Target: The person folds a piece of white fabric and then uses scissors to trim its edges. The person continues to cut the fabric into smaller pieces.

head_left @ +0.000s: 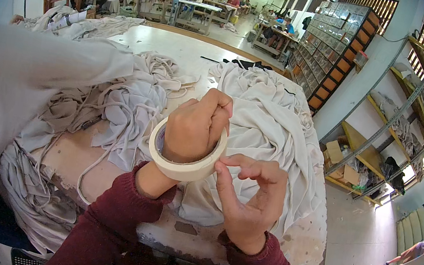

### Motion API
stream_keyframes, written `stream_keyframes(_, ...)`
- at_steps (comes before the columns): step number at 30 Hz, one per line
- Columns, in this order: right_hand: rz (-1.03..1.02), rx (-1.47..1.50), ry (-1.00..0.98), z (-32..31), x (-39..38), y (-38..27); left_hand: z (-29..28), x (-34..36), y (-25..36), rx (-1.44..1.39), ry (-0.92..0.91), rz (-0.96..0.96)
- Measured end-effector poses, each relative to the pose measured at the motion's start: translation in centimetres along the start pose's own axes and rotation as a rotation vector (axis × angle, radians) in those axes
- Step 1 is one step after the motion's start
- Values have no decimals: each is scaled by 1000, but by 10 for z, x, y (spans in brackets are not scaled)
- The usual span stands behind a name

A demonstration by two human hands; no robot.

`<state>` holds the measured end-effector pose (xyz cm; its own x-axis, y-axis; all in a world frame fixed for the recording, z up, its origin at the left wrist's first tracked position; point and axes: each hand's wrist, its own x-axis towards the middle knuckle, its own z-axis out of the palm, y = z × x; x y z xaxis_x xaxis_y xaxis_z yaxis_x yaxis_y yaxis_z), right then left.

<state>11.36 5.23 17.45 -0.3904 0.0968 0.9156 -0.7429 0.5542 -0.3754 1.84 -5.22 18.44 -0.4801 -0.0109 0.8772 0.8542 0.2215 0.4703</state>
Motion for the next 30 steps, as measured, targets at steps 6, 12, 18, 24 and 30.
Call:
stream_keyframes(6,115,67,-46,-7,7,4,1,2,0,122,-17,107)
stream_keyframes(12,-19,-141,-81,1,-1,6,9,-3,1,73,-5,88)
stream_keyframes(18,113,-140,-6,4,0,1,8,0,-8,-63,39,-44)
stream_keyframes(24,92,-131,-72,4,3,2,7,4,-14,64,-1,87)
stream_keyframes(30,329,62,-139,-2,6,2,7,2,-14,41,-24,42)
